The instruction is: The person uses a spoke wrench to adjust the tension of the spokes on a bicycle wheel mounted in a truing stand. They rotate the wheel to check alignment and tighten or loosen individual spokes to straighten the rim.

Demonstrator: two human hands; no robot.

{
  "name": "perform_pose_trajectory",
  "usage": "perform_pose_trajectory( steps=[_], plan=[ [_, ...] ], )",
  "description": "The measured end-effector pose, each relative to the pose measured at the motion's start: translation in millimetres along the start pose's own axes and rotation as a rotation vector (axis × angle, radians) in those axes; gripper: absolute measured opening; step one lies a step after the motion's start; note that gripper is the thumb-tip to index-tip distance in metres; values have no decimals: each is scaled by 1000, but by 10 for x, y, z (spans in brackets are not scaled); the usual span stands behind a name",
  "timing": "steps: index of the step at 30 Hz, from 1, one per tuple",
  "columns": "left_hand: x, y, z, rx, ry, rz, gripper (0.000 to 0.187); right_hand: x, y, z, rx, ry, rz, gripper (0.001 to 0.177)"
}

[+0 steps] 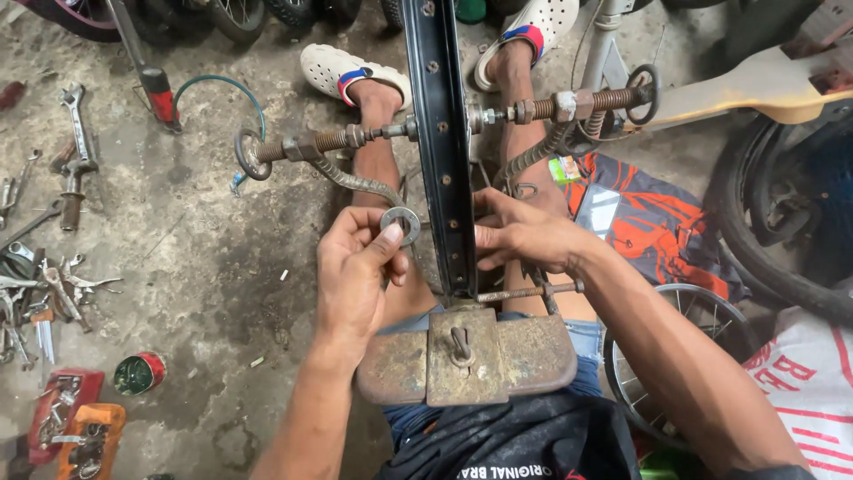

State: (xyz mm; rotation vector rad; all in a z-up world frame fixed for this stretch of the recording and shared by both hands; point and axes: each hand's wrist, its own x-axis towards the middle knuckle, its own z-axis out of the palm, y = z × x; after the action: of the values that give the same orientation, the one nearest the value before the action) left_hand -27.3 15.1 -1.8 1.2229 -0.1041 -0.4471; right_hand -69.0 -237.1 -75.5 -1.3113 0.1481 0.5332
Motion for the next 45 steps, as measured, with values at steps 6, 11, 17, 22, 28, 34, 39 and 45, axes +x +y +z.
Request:
perform_pose_trajectory(
  steps=[6, 11, 17, 22, 28, 34, 39, 45],
  plan=[
    [6, -10, -15, -26, -39, -63, 15, 59, 66, -72, -93, 24, -21, 117],
    [37, -63, -64, -17, -2, -185, 16, 160, 18, -89, 59, -70, -109, 119],
    [141, 72, 149, -14, 272, -382, 30, 98, -248, -61, 126, -29, -1, 125],
    [142, -69, 34, 208, 291, -470, 30, 114, -229, -64, 178, -32, 9, 125],
    [198, 111, 106, 476, 97, -471, 24, 93, -274, -59, 105, 0, 70, 127],
    [134, 227, 94, 260, 78, -577, 28, 93, -317, -59, 76, -6, 86, 128],
    [147, 254, 16, 369, 95, -624, 26, 89, -341, -56, 18, 6, 106, 128],
    [198, 316, 157, 344, 1, -879, 23, 81, -458, -60, -68, 15, 140, 129]
  ],
)
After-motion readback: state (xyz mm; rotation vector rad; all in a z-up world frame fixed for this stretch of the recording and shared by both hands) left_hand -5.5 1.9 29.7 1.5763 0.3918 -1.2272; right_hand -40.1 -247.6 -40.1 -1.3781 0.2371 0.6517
